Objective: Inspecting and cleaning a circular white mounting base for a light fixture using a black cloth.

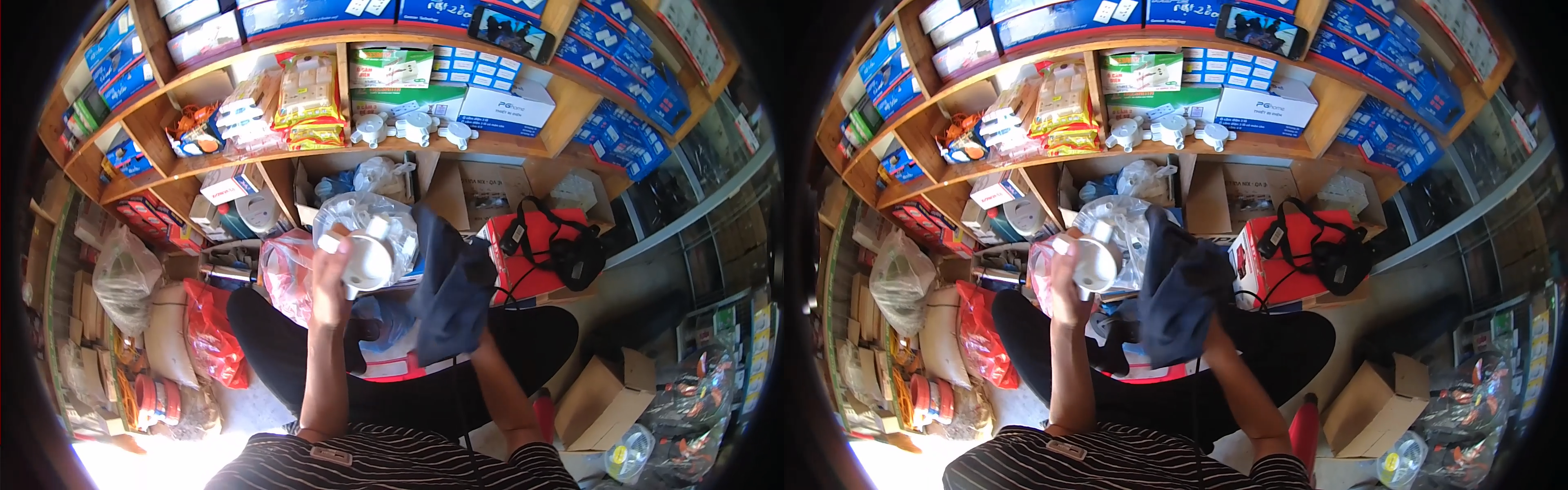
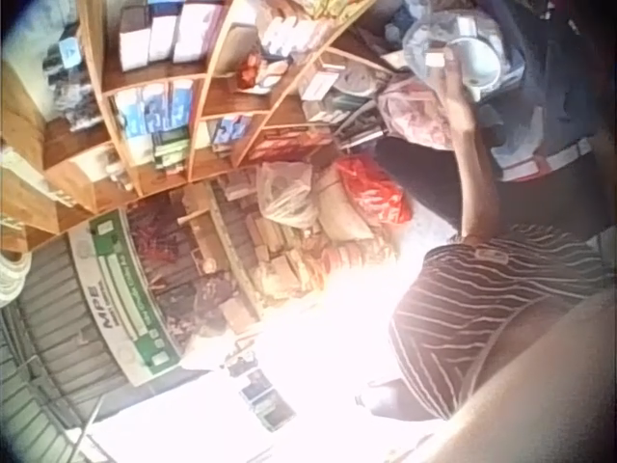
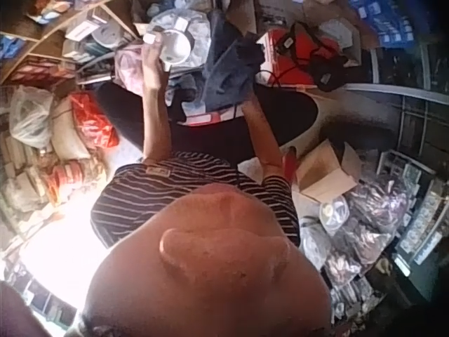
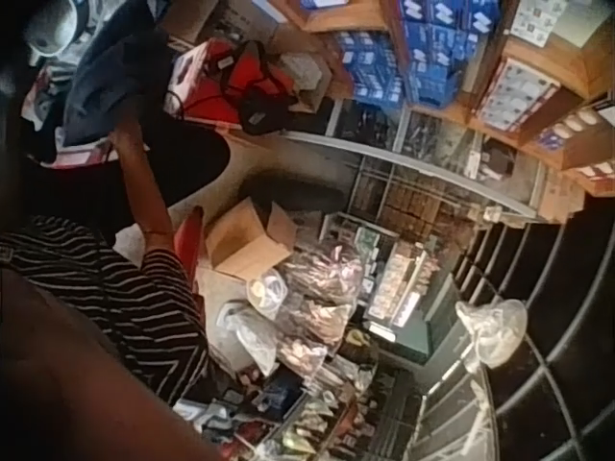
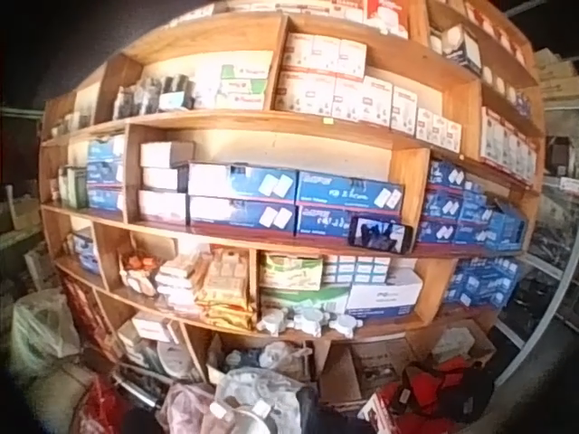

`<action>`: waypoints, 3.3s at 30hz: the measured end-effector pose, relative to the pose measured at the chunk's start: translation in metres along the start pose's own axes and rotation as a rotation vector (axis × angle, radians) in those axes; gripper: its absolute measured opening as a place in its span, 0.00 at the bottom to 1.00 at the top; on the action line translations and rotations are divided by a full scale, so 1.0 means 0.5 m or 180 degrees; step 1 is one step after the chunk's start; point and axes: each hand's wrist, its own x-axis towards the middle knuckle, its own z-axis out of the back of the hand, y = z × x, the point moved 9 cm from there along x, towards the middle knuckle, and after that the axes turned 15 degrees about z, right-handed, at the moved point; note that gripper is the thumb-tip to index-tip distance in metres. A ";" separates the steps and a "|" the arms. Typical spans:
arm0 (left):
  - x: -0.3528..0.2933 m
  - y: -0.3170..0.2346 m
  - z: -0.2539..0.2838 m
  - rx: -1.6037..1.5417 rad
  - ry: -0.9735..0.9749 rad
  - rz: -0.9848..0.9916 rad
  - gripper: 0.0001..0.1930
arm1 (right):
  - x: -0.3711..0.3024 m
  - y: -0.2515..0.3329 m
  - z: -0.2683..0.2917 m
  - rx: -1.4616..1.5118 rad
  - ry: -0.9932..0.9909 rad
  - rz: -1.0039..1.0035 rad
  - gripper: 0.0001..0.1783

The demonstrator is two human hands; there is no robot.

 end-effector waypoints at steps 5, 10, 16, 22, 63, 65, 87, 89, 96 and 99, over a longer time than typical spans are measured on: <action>-0.011 0.055 -0.096 0.0640 0.0644 0.0130 0.06 | -0.061 0.043 -0.151 -0.3433 0.1790 0.2138 0.35; 0.019 0.053 -0.069 0.0050 0.0387 0.0066 0.06 | -0.012 0.043 -0.191 -0.2704 0.0620 0.1433 0.35; 0.042 0.117 -0.059 0.0315 0.0737 0.0394 0.07 | 0.042 -0.025 -0.175 -0.2555 0.0670 0.1133 0.34; 0.060 0.049 -0.003 0.0858 -0.0254 -0.0679 0.15 | 0.060 -0.050 -0.271 -0.3747 0.1607 0.1764 0.34; 0.051 0.024 0.072 -0.0658 -0.0584 -0.0450 0.19 | 0.061 0.035 -0.249 -0.3688 0.2400 0.2201 0.30; 0.049 0.017 0.074 -0.0648 -0.0662 -0.0587 0.21 | 0.065 0.030 -0.248 -0.3673 0.2401 0.2286 0.30; -0.007 -0.065 -0.087 0.0490 0.0823 -0.0854 0.66 | 0.080 0.047 -0.221 -0.1638 0.2010 0.1342 0.34; -0.005 -0.065 -0.083 0.0441 0.0921 -0.0871 0.67 | 0.089 0.027 -0.198 -0.1820 0.2102 0.1402 0.33; -0.010 -0.065 -0.069 0.0299 0.1267 -0.0976 0.68 | 0.060 -0.001 -0.104 -0.3116 0.2510 0.1797 0.34; 0.001 -0.066 -0.046 0.0586 0.0835 -0.1054 0.57 | 0.055 -0.041 -0.071 -0.2119 0.2202 0.0791 0.35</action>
